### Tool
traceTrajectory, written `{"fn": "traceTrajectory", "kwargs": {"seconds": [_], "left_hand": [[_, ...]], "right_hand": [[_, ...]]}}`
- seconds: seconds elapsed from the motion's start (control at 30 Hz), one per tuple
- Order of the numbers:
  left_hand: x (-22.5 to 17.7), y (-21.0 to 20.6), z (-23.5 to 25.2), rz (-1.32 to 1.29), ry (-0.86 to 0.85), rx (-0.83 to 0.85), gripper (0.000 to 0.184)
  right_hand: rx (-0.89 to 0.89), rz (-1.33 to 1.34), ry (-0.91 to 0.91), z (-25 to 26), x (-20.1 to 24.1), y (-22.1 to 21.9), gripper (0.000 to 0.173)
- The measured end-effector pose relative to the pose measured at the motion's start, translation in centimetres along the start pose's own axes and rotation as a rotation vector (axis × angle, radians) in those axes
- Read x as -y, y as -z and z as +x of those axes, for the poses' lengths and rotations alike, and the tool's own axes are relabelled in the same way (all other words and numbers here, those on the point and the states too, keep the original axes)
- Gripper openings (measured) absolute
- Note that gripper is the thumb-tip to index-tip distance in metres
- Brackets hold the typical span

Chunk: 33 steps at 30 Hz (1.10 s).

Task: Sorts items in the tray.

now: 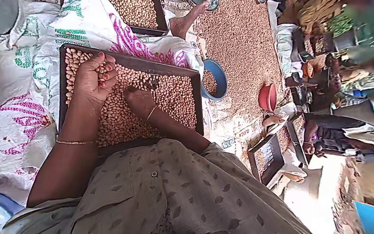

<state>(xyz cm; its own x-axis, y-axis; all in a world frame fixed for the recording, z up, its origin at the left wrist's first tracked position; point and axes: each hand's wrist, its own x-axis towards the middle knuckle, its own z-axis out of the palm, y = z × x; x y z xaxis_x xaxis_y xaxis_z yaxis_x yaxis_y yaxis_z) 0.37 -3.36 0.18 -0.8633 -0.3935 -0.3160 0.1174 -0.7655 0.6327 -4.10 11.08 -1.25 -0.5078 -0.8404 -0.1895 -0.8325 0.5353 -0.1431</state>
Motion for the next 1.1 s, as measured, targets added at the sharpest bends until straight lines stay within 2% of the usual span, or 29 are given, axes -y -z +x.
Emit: {"fn": "traceTrajectory", "kwargs": {"seconds": [0.17, 0.27, 0.33, 0.37, 0.43, 0.5, 0.53, 0.6, 0.67, 0.77, 0.93, 1.1], "left_hand": [[0.0, 0.0, 0.0, 0.111, 0.013, -0.020, 0.041], [0.0, 0.1, 0.0, 0.170, 0.016, -0.004, 0.045], [0.0, 0.0, -0.1, 0.241, 0.038, -0.004, 0.049], [0.1, -0.1, -0.1, 0.287, 0.053, -0.014, 0.052], [0.5, -0.6, -0.3, 0.388, 0.111, -0.036, 0.053], [1.3, -0.9, -0.5, 0.446, 0.202, 0.001, 0.052], [1.6, -1.1, -0.6, 0.452, 0.246, 0.060, 0.052], [2.1, -1.3, -0.7, 0.403, 0.299, 0.185, 0.051], [2.4, -1.0, -0.4, 0.310, 0.285, 0.242, 0.043], [2.0, -0.8, -0.2, 0.255, 0.206, 0.151, 0.034], [1.3, -0.2, 0.2, 0.205, 0.131, 0.050, 0.033], [1.4, -0.3, 0.2, 0.224, 0.122, 0.037, 0.032]], "right_hand": [[0.112, 0.046, -0.116, 0.2, 0.8, 1.0, 0.028], [0.085, 0.147, -0.163, 0.7, -0.7, 0.9, 0.028], [-0.069, 0.318, -0.167, 0.7, -2.6, 1.0, 0.022], [-0.213, 0.437, -0.133, 0.4, -3.5, 1.4, 0.018], [-0.495, 0.729, 0.046, -0.4, -4.4, 2.7, 0.009], [-0.474, 0.956, 0.205, -1.5, -5.0, 4.5, 0.020], [-0.440, 0.983, 0.216, -1.9, -5.9, 5.1, 0.025], [-0.477, 0.868, 0.146, -2.0, -9.1, 5.2, 0.019], [-0.466, 0.641, 0.007, -2.1, -12.6, 4.6, 0.016], [-0.376, 0.432, -0.107, -2.8, -15.0, 2.8, 0.016], [-0.171, 0.172, -0.281, -2.8, -13.7, 1.2, 0.022], [-0.134, 0.087, -0.300, -2.9, -12.6, 1.4, 0.024]]}}
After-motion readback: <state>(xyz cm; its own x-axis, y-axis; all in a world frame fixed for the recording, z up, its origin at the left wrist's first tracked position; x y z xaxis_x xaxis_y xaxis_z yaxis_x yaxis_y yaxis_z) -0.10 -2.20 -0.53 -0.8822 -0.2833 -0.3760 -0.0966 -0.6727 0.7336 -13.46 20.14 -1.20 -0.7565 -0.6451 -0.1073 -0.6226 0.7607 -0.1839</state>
